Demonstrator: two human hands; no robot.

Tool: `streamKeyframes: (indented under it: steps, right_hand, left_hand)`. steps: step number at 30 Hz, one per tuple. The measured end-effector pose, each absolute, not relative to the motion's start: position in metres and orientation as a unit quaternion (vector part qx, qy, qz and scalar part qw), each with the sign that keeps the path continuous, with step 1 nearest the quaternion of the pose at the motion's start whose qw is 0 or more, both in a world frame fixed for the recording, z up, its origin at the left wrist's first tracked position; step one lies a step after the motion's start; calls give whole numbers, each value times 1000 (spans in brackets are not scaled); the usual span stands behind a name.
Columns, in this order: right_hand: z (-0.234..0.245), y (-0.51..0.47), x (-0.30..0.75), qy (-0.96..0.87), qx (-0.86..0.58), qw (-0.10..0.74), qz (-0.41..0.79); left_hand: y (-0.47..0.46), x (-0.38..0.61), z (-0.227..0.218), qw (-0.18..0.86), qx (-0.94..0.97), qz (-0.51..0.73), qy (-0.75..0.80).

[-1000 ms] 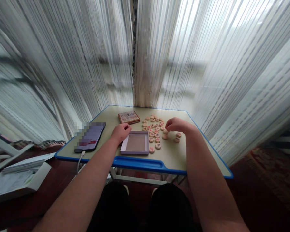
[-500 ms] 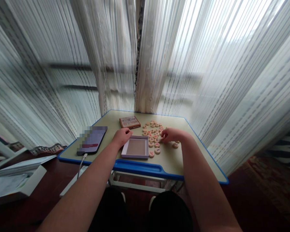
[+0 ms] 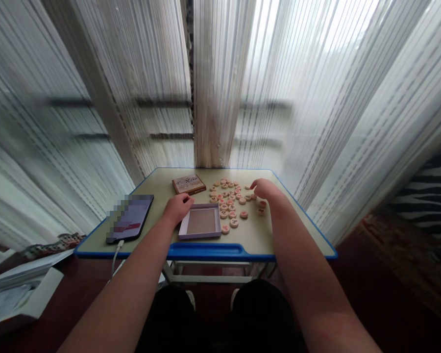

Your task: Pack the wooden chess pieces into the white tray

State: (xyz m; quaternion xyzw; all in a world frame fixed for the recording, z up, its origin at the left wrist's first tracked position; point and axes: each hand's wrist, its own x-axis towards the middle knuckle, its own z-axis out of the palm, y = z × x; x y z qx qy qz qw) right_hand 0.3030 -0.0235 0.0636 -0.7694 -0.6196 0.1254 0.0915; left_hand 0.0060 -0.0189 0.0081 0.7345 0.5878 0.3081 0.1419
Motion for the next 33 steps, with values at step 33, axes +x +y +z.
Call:
streamKeyframes:
  steps: [33]
  right_hand:
    - [69, -29, 314, -589, -781, 82, 190]
  left_hand:
    - [-20, 6, 7, 129, 734, 304, 593]
